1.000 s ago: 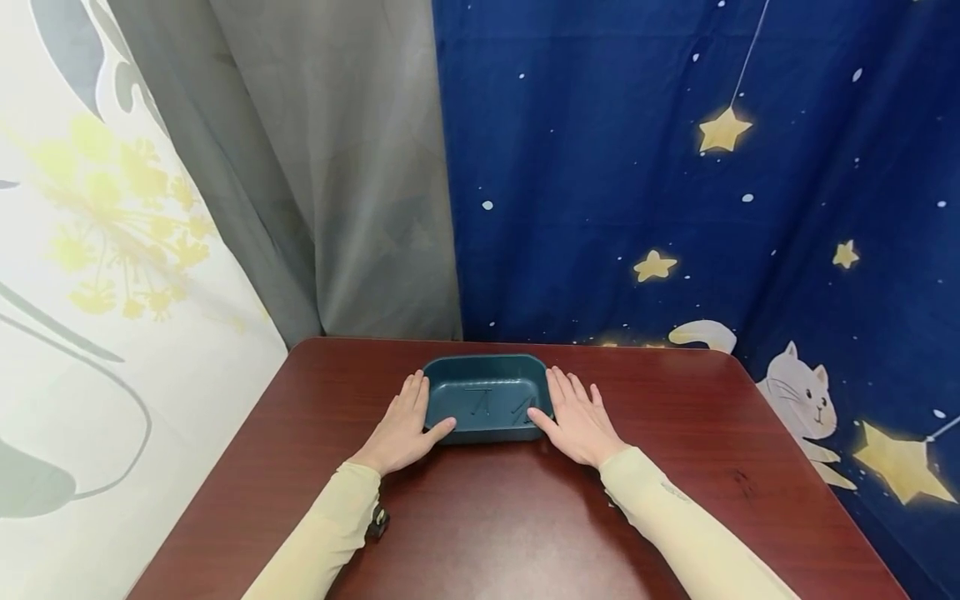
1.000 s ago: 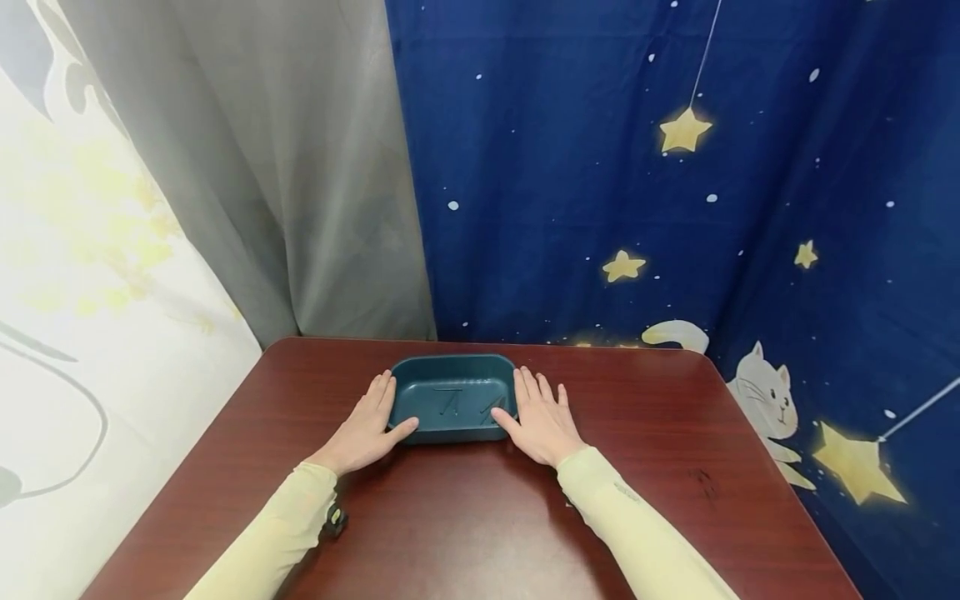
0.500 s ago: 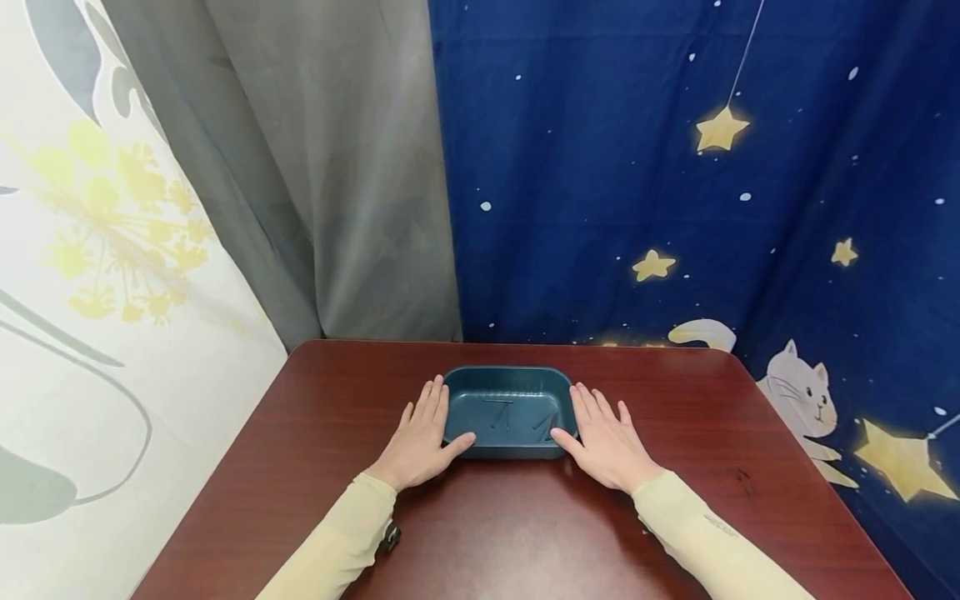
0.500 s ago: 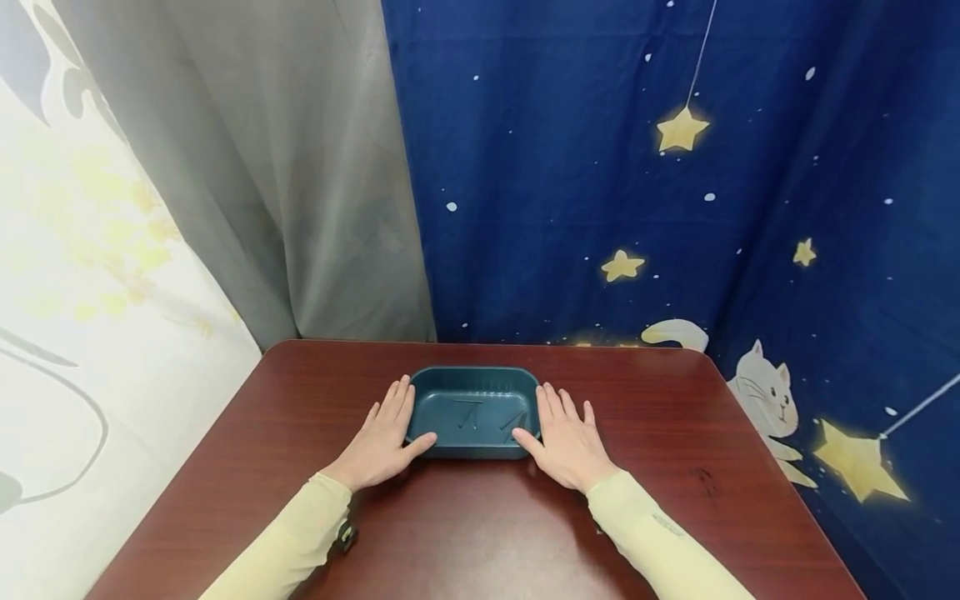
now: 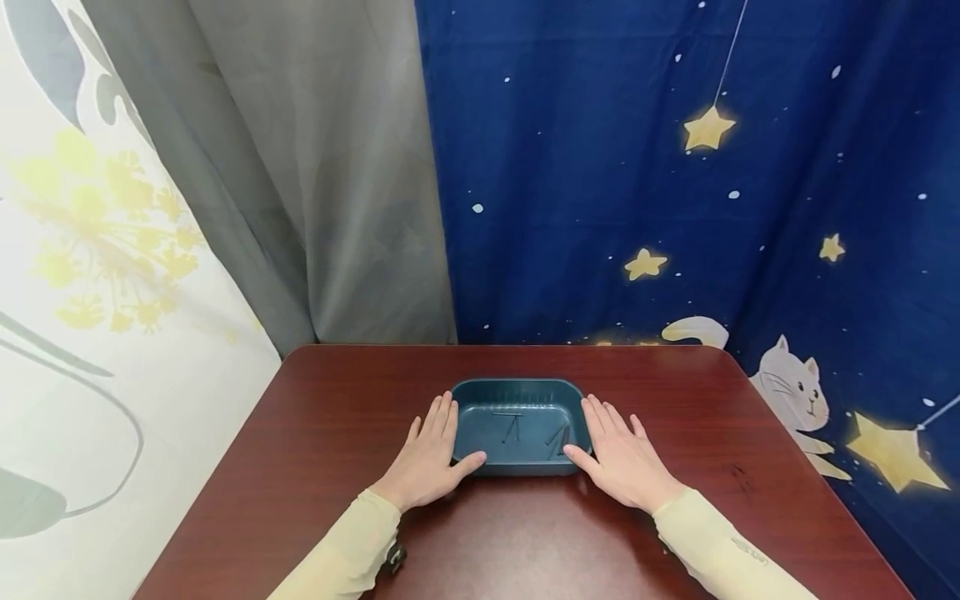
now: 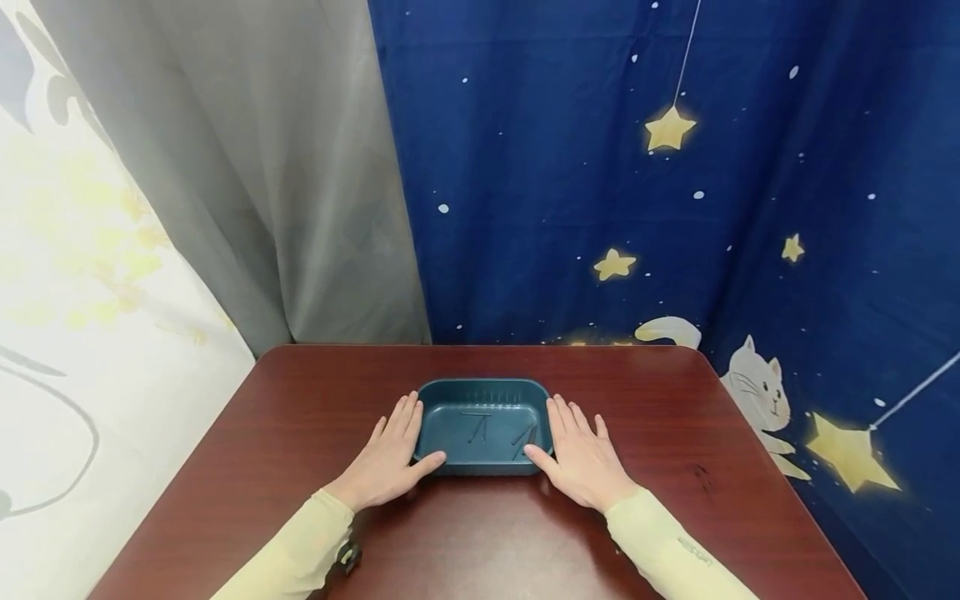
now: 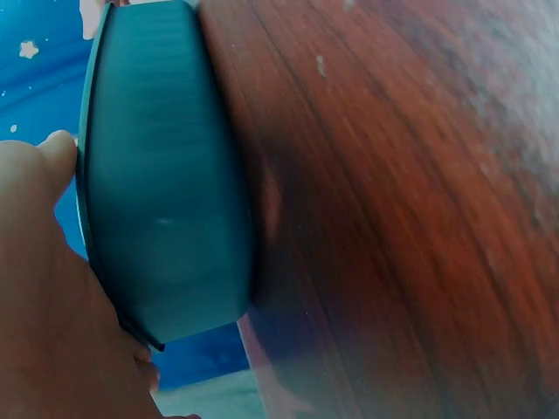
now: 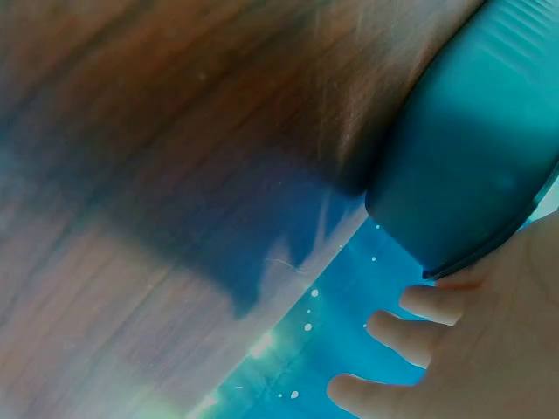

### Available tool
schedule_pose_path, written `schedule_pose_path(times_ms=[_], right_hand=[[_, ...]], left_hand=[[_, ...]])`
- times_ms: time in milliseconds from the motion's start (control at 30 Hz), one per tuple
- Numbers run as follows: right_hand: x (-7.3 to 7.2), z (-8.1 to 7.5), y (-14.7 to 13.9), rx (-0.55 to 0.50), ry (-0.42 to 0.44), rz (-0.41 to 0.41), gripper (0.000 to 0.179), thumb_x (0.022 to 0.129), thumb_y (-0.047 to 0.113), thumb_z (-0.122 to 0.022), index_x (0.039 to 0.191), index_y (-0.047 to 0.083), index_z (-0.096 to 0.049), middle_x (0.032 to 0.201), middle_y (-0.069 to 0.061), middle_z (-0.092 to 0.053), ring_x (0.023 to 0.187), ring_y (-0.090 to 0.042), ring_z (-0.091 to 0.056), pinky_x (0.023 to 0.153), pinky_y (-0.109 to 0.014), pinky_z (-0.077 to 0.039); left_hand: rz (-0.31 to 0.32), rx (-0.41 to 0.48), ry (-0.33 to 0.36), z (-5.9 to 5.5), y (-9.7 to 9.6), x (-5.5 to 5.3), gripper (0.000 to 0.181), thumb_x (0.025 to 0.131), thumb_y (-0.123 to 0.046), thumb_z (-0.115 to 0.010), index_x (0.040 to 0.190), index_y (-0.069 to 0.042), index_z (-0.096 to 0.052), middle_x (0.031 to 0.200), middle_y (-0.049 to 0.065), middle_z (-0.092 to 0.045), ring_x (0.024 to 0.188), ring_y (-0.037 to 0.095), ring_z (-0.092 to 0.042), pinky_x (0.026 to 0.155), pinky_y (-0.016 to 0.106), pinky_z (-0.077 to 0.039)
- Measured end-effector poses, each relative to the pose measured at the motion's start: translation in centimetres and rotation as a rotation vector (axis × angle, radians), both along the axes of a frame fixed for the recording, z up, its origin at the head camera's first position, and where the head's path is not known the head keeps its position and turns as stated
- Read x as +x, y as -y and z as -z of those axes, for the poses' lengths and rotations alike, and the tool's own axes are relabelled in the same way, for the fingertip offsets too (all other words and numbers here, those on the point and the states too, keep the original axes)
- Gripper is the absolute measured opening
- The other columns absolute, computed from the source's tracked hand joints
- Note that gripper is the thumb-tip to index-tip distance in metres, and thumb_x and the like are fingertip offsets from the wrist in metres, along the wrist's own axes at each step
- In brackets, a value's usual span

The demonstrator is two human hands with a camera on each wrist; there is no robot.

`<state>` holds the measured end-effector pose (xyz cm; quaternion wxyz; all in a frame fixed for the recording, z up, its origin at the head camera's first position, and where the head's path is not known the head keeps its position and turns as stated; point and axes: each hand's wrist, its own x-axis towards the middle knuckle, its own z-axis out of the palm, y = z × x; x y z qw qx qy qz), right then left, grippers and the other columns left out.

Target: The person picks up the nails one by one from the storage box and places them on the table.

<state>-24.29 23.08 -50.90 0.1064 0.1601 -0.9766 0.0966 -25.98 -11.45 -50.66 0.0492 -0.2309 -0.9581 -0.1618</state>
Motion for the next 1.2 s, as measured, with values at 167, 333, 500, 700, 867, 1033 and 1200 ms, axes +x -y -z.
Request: schedule_pose_path(times_ms=[167,333,500,700,867,1033,1200], right_hand=[[0.4,0.1,-0.2,0.009,-0.004,0.006,0.092,0.096,0.072,-0.040,0.159,0.006,-0.028,0.163,-0.012,-0.028,0.146,-0.036,-0.031,0.110,-0.069,-0.024],[0.4,-0.2,-0.1,0.007,0.009,0.006,0.094,0.096,0.074,-0.039,0.159,0.006,-0.027,0.164,-0.013,-0.027,0.146,-0.036,-0.031,0.110,-0.069,-0.022],[0.5,-0.5,0.1,0.008,0.023,-0.003,0.092,0.096,0.070,-0.043,0.159,0.004,-0.028,0.163,-0.014,-0.028,0.146,-0.037,-0.031,0.111,-0.069,-0.021],[0.2,-1.2,0.1,0.008,0.051,-0.013,0.089,0.097,0.062,-0.054,0.156,0.000,-0.031,0.160,-0.019,-0.032,0.145,-0.041,-0.032,0.111,-0.068,-0.021],[-0.2,-2.0,0.2,0.027,0.052,-0.031,0.087,0.096,0.059,-0.058,0.153,-0.002,-0.037,0.157,-0.021,-0.036,0.144,-0.043,-0.031,0.112,-0.068,-0.020],[-1.4,-2.9,0.6,0.086,-0.056,-0.151,0.070,0.091,0.048,-0.070,0.144,0.005,-0.055,0.154,-0.019,-0.041,0.142,-0.044,-0.034,0.113,-0.063,-0.024],[-2.9,-3.3,1.5,0.109,-0.064,-0.360,0.046,0.085,0.030,-0.081,0.126,0.012,-0.071,0.139,-0.013,-0.057,0.132,-0.035,-0.047,0.107,-0.049,-0.042]], left_hand=[[0.006,0.017,0.001,-0.2,-0.3,0.0,0.100,0.095,-0.072,-0.044,0.160,-0.002,-0.016,0.168,0.008,0.002,0.154,0.027,0.000,0.117,0.060,-0.014],[-0.002,0.022,-0.007,-0.2,-0.5,-0.4,0.103,0.093,-0.074,-0.047,0.161,-0.003,-0.015,0.168,0.007,0.002,0.154,0.026,0.001,0.117,0.061,-0.014],[-0.021,0.003,0.011,-0.1,-0.6,-0.6,0.114,0.086,-0.080,-0.051,0.161,-0.003,-0.014,0.168,0.007,0.002,0.154,0.027,-0.001,0.117,0.061,-0.015],[-0.030,-0.011,0.057,-0.5,-1.0,-0.8,0.123,0.080,-0.089,-0.046,0.161,-0.002,-0.013,0.168,0.008,0.001,0.154,0.028,-0.002,0.118,0.058,-0.015],[-0.033,-0.022,0.068,-0.7,-1.1,-0.8,0.126,0.077,-0.092,-0.043,0.160,-0.001,-0.013,0.168,0.008,0.001,0.154,0.028,-0.002,0.118,0.057,-0.015],[-0.038,-0.021,0.100,-1.1,-1.2,-0.8,0.128,0.076,-0.092,-0.043,0.161,-0.002,-0.012,0.168,0.008,0.001,0.154,0.026,0.000,0.119,0.056,-0.013],[-0.033,-0.007,0.132,-1.2,-1.2,-0.8,0.125,0.078,-0.087,-0.052,0.160,-0.001,-0.013,0.168,0.010,-0.001,0.154,0.027,-0.001,0.119,0.057,-0.012]])
